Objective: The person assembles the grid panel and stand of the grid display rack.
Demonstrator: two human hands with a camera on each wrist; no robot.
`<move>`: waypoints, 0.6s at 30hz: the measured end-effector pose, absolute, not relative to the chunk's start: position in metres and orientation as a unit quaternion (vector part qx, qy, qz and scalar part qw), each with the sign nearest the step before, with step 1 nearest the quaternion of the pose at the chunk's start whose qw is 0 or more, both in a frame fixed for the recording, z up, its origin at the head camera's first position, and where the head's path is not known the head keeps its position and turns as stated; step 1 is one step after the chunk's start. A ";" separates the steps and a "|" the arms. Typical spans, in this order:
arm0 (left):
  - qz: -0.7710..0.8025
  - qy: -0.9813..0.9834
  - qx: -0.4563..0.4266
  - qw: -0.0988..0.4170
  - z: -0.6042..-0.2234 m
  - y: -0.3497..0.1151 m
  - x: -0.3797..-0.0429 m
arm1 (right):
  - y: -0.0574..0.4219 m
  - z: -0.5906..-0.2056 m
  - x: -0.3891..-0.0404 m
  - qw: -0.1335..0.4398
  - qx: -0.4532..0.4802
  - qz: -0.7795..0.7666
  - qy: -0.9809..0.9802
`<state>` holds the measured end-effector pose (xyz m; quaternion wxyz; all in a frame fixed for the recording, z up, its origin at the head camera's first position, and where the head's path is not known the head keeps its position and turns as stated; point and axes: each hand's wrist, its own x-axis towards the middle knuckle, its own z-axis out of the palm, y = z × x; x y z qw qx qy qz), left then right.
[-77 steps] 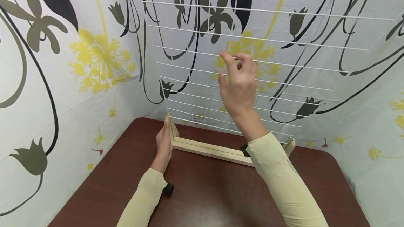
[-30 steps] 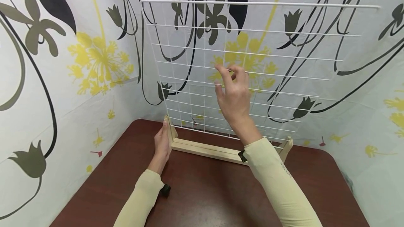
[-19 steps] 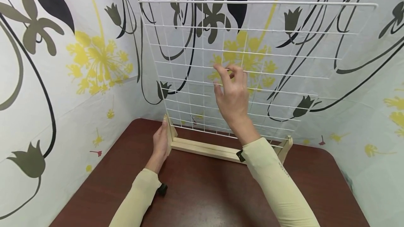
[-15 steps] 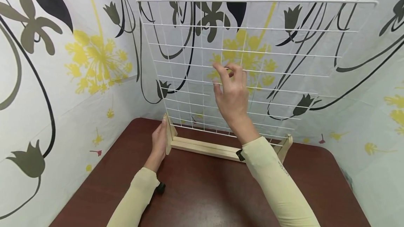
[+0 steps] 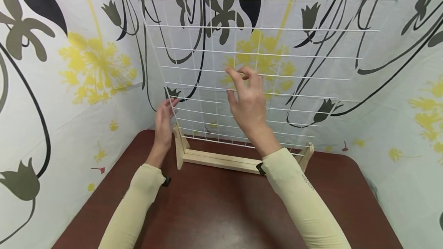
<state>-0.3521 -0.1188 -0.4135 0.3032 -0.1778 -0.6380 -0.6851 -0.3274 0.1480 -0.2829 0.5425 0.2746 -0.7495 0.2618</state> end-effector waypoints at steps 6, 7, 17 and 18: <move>-0.708 -0.609 -0.207 0.291 -0.372 -0.108 -0.353 | 0.152 -0.283 -0.321 0.526 0.287 0.253 -0.760; -0.712 -0.608 -0.200 0.291 -0.369 -0.107 -0.352 | 0.153 -0.284 -0.319 0.518 0.291 0.250 -0.765; -0.774 -0.552 -0.136 0.280 -0.360 -0.103 -0.356 | 0.175 -0.269 -0.284 0.448 0.302 0.209 -0.816; -0.782 -0.542 -0.130 0.278 -0.359 -0.103 -0.357 | 0.179 -0.267 -0.280 0.449 0.302 0.209 -0.814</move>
